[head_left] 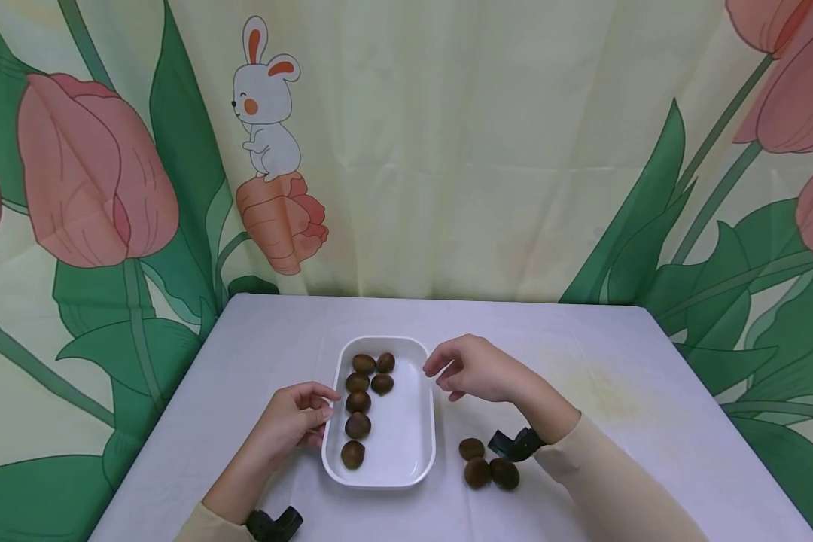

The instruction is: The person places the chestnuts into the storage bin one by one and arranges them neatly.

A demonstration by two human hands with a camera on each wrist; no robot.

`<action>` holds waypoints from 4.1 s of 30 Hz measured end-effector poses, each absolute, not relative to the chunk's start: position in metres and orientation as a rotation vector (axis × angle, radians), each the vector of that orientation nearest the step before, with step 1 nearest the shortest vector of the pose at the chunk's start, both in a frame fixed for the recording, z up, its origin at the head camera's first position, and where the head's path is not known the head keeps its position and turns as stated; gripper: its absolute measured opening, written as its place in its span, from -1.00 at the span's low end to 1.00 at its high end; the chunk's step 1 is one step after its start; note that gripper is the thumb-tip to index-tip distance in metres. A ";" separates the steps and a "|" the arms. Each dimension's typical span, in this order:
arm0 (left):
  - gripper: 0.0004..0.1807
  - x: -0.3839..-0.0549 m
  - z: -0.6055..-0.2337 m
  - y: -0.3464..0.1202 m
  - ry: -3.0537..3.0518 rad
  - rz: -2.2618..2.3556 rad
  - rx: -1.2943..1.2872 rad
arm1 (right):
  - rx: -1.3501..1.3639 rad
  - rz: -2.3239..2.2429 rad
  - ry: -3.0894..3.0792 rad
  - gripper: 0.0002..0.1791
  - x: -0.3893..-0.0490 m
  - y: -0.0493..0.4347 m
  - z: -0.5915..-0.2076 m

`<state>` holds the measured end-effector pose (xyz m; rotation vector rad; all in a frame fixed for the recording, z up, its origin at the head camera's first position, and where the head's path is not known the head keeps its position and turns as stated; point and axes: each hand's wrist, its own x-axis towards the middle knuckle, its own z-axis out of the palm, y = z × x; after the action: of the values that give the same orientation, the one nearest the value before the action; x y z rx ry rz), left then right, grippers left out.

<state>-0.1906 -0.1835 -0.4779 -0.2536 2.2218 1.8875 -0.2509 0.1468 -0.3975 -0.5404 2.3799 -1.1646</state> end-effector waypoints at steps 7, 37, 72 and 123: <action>-0.73 -0.190 -0.478 -0.183 2.227 1.886 -0.266 | -0.500 -1.172 2.401 -0.74 -0.241 0.171 -0.404; -0.71 -0.190 -0.481 -0.184 2.237 1.882 -0.250 | -0.505 -1.031 2.415 -0.68 -0.213 0.202 -0.467; -0.72 -0.190 -0.482 -0.183 2.238 1.878 -0.260 | -0.413 -1.046 2.521 -0.72 -0.212 0.195 -0.470; -0.71 -0.190 -0.481 -0.183 2.243 1.878 -0.257 | -0.652 -1.201 2.447 -0.74 -0.247 0.120 -0.420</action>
<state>-0.1896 -0.1825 -0.4810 -0.2570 2.2431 1.8778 -0.2474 0.1203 -0.4199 -0.6520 2.4471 -1.2015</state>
